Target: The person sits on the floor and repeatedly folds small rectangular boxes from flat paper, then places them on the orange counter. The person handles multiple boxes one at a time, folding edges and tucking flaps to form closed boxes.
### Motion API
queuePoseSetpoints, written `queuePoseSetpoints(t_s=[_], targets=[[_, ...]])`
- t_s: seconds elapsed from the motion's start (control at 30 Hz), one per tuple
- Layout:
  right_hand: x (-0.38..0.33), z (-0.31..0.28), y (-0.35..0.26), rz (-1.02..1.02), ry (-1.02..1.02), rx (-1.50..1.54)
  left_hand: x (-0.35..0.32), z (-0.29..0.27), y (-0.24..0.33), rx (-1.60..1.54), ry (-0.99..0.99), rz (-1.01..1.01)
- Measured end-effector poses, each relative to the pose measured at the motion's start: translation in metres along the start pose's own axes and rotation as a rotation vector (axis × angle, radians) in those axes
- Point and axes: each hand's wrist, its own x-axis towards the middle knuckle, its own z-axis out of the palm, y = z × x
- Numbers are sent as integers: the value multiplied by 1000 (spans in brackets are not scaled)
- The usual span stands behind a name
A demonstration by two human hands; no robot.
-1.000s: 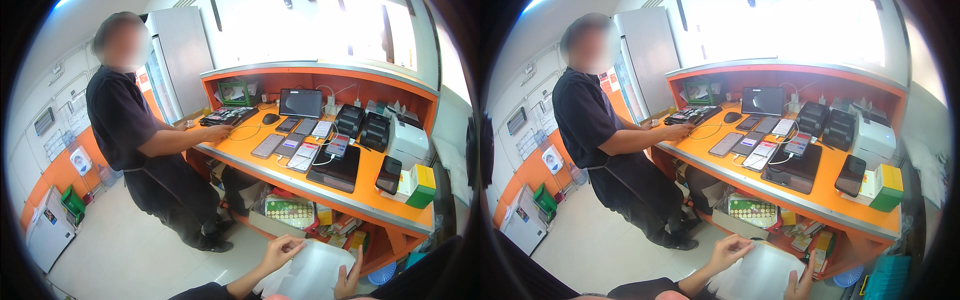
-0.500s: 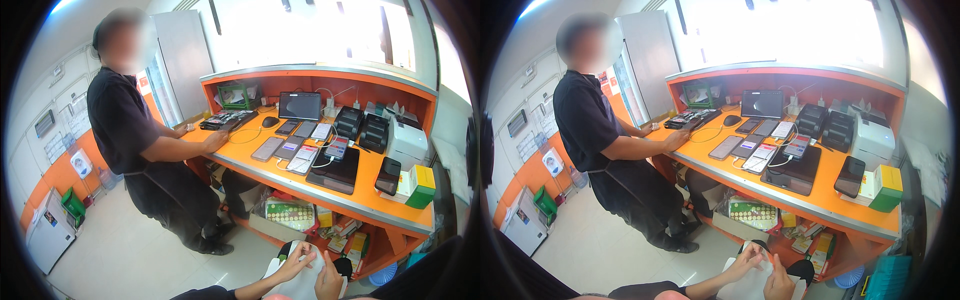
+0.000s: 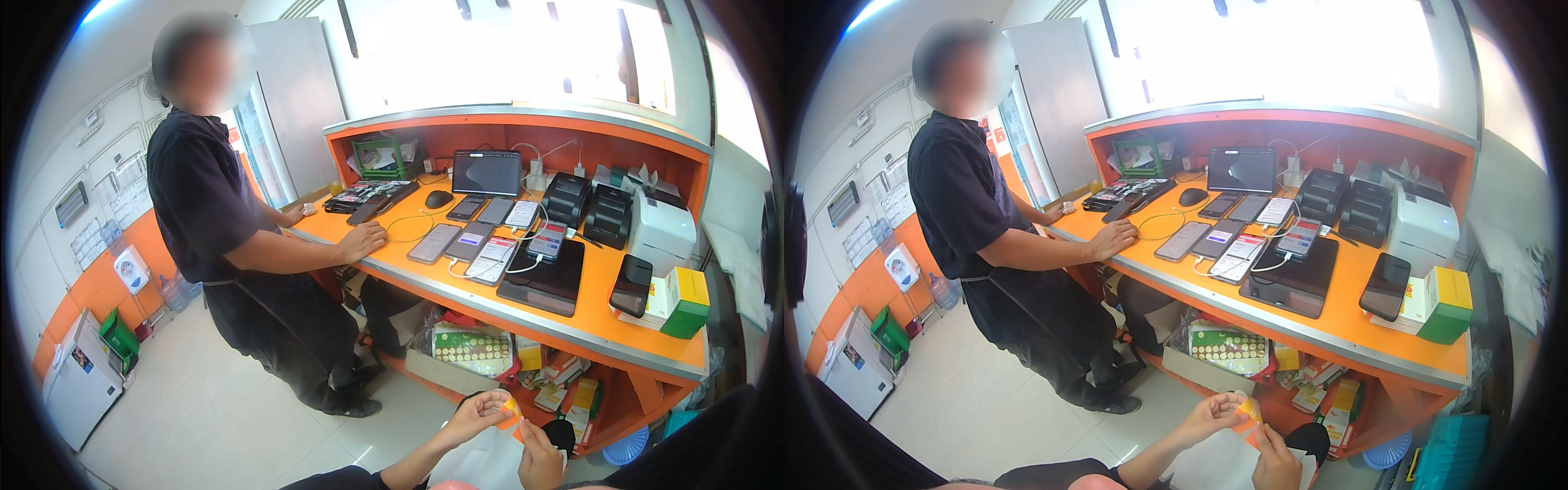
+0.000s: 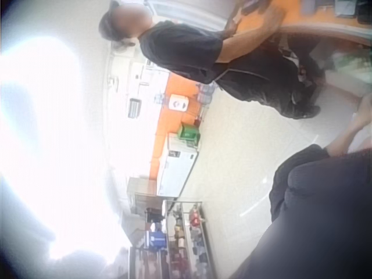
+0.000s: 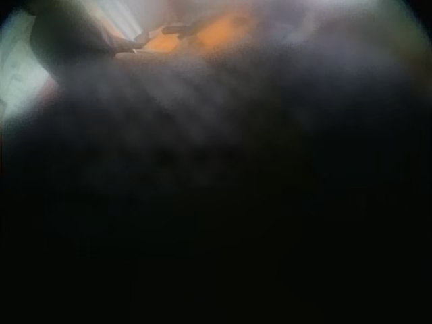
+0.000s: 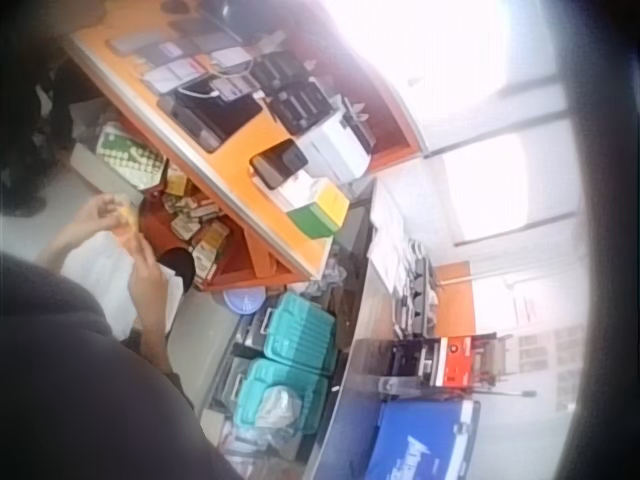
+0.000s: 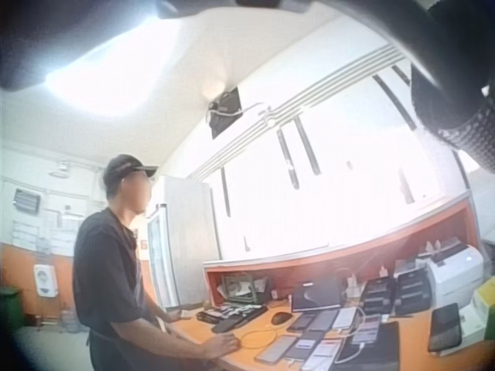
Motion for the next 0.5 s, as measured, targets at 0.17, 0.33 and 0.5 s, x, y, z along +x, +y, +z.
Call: queuePoseSetpoints(t_s=[0.17, 0.33, 0.5], targets=[[0, -4, 2, 40, 92, 59, -1, -13, -3, 51, -68, -28], [-5, 8, 0, -4, 359, 105, -19, 1, -23, 8, -52, 19], [-8, 13, 0, -6, 456, 122, -31, 16, -34, -18, 37, 25]])
